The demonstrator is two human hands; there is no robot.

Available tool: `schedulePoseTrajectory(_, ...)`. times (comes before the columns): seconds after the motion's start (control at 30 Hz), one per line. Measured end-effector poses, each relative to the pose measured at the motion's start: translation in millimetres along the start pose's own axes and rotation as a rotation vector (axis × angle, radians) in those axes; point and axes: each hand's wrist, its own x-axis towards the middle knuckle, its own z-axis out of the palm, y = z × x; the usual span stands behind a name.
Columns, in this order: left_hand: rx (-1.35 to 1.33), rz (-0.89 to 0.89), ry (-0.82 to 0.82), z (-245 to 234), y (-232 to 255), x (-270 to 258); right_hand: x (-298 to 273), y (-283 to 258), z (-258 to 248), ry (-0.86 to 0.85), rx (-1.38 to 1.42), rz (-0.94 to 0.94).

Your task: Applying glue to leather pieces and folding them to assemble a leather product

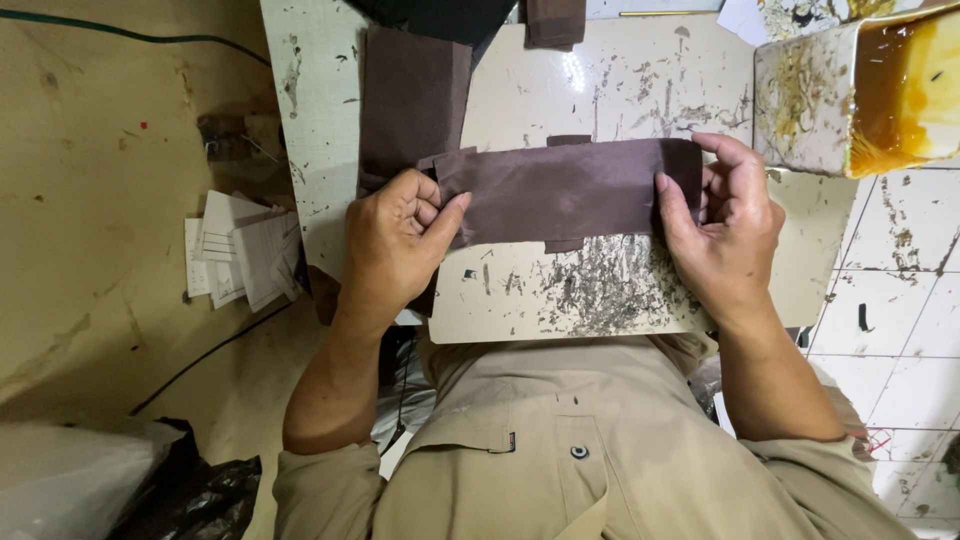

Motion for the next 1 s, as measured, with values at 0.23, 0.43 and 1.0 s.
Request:
schedulePoseTrajectory(0.23,0.018,0.012,0.005,0.6,0.5,-0.7,-2.3,4.7,-1.3,0.000,-0.008,0.007)
schedulePoseTrajectory(0.43,0.036,0.013,-0.006,0.0,-0.5,0.3,-2.6,4.8,-0.9,0.010,-0.033,0.007)
schedulePoseTrajectory(1.0,0.111,-0.004,0.028,1.8,5.1,-2.2,0.5,-4.2,0.0,0.015,-0.102,-0.032)
